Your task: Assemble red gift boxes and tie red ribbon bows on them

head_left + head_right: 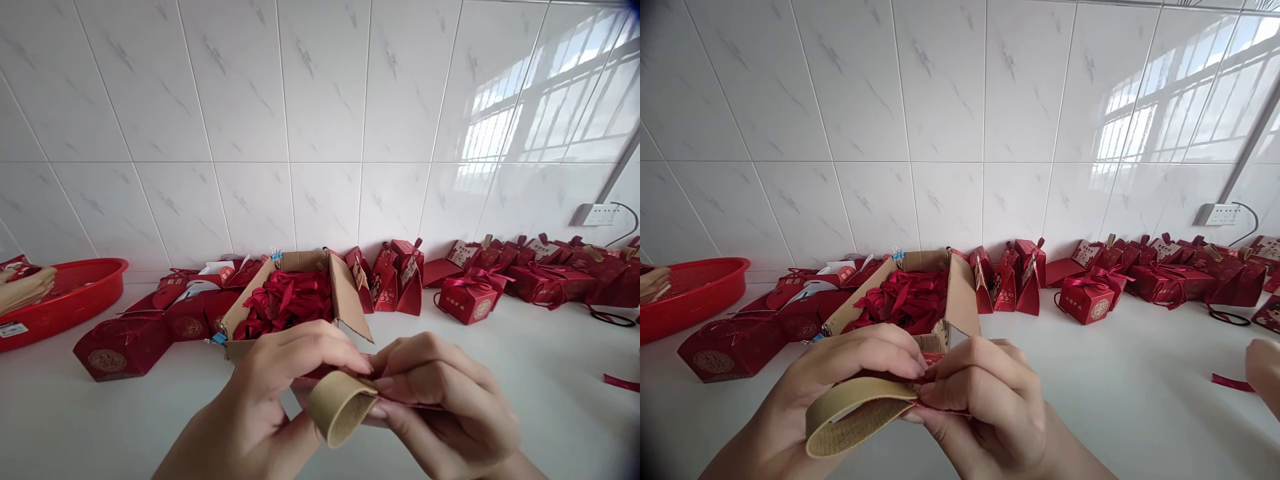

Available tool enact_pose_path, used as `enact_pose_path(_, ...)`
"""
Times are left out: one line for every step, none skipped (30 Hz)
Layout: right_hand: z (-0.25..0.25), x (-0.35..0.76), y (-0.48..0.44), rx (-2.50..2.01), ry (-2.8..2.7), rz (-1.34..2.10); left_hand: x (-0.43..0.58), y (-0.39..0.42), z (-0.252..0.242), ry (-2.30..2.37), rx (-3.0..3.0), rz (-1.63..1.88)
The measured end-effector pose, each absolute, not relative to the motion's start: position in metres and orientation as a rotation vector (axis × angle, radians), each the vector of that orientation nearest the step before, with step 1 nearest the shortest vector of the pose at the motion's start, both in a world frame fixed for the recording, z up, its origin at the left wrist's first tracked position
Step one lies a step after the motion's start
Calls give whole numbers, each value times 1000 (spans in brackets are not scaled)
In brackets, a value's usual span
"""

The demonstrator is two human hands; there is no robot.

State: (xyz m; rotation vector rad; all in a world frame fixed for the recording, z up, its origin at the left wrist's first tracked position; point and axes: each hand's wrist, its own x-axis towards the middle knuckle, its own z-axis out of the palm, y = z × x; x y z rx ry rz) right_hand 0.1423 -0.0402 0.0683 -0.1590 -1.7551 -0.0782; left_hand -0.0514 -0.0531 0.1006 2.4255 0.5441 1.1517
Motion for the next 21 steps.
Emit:
enact_pose_path(68, 142, -40, -154, -1752, -78, -51, -53, 100, 549, 2418, 1150)
enact_pose_path(68, 142, -40, -154, -1750, -77, -51, -52, 99, 551, 2407, 1151)
enact_pose_path(68, 142, -40, -157, -1748, -75, -50, -51, 97, 549, 2393, 1154)
enact_pose_path(67, 142, -40, -163, -1745, -71, -50, -50, 96, 544, 2380, 1159)
enact_pose_path(67, 142, -40, -170, -1742, -66, -50, -49, 94, 529, 2366, 1170)
enact_pose_path(67, 143, -41, -176, -1739, -62, -49, -47, 93, 512, 2348, 1181)
enact_pose_path(67, 143, -41, -183, -1738, -58, -49, -46, 92, 491, 2329, 1189)
enact_pose_path(67, 143, -40, -186, -1740, -53, -48, -44, 92, 467, 2308, 1192)
enact_pose_path(67, 143, -40, -188, -1746, -43, -48, -44, 91, 450, 2285, 1195)
enact_pose_path(66, 143, -39, -191, -1753, -26, -47, -43, 91, 446, 2262, 1202)
enact_pose_path(66, 144, -38, -196, -1760, -1, -46, -43, 91, 462, 2242, 1212)
enact_pose_path(66, 144, -37, -199, -1766, 28, -45, -43, 91, 496, 2228, 1220)
enact_pose_path(66, 144, -35, -201, -1767, 58, -44, -43, 91, 543, 2217, 1230)
enact_pose_path(67, 143, -33, -203, -1763, 85, -43, -42, 91, 599, 2202, 1241)
enact_pose_path(67, 143, -31, -206, -1755, 106, -41, -42, 90, 645, 2186, 1247)
enact_pose_path(67, 143, -29, -212, -1748, 124, -40, -41, 90, 674, 2164, 1252)
enact_pose_path(68, 143, -28, -226, -1747, 144, -39, -41, 89, 685, 2138, 1257)
enact_pose_path(69, 143, -27, -247, -1749, 169, -38, -40, 89, 684, 2108, 1258)
enact_pose_path(70, 144, -26, -271, -1755, 197, -37, -39, 89, 674, 2077, 1259)
enact_pose_path(70, 144, -25, -294, -1767, 228, -36, -37, 88, 659, 2051, 1258)
enact_pose_path(71, 145, -25, -314, -1777, 256, -35, -36, 88, 646, 2028, 1257)
